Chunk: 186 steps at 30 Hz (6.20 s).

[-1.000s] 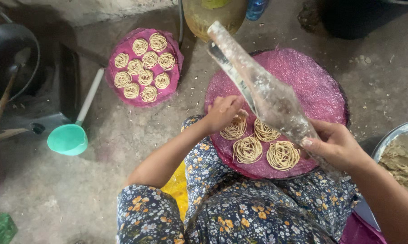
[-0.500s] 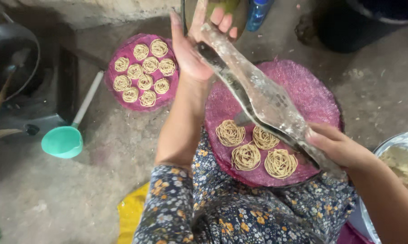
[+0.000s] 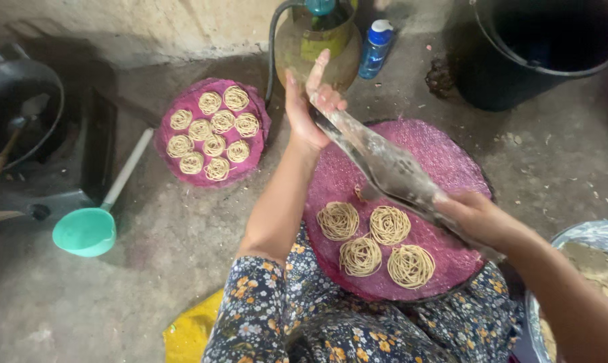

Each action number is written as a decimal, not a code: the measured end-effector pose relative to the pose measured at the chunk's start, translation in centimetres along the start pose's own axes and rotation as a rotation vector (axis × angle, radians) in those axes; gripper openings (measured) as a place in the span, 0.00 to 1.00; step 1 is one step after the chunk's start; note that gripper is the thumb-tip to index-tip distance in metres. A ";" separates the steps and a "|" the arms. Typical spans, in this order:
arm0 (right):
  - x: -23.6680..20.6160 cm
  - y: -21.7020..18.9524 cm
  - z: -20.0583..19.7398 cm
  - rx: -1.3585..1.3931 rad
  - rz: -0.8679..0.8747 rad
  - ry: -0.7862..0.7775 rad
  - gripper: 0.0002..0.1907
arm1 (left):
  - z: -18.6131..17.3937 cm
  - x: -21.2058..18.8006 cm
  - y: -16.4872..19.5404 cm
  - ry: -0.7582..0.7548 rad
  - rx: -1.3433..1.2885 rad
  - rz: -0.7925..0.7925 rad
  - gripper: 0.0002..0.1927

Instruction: The person sits on the floor and uses a metal grater to press dough through, forming thin noodle strands that are coiled into small nests on a pink mat. The person repeatedly scoops dough from a bowl, presses it through the grater, and arranges the resulting noodles into neat piles.

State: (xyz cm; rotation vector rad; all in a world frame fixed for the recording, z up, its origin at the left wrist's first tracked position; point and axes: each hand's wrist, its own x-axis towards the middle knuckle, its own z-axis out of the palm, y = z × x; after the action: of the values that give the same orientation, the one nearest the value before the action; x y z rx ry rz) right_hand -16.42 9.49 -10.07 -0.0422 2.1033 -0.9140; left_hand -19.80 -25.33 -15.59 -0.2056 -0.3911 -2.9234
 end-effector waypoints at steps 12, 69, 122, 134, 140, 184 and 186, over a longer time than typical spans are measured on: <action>-4.6 -2.2 0.1 -0.217 -0.058 0.153 0.28 | 5.4 -1.3 2.0 0.027 -0.010 -0.022 0.40; -3.9 9.5 -1.0 0.453 -0.356 0.353 0.20 | -2.5 -11.8 -3.3 -0.613 2.617 0.045 0.39; -13.8 26.1 -4.4 0.206 -0.795 1.364 0.29 | 14.8 -10.9 -24.4 -0.522 0.701 -0.317 0.28; -9.0 47.1 -4.9 -0.388 0.377 0.421 0.16 | 11.9 -10.1 -22.3 -0.586 0.845 -0.354 0.28; -19.5 49.0 -10.9 -0.583 0.772 0.350 0.26 | 11.1 -9.7 -22.0 -0.653 0.899 -0.406 0.28; -22.5 32.6 -21.3 -0.232 -0.248 0.090 0.31 | 17.9 -11.4 -26.9 -0.976 1.715 -0.278 0.26; -23.2 27.1 -21.9 -0.567 -0.018 0.103 0.33 | 17.4 -11.7 -26.6 -1.044 1.743 -0.193 0.24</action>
State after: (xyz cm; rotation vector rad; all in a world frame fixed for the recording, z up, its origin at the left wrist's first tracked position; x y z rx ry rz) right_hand -9.02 50.00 -2.49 -0.3116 2.3993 -0.3091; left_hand -11.76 6.59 -7.41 -1.2477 -2.6775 -1.2758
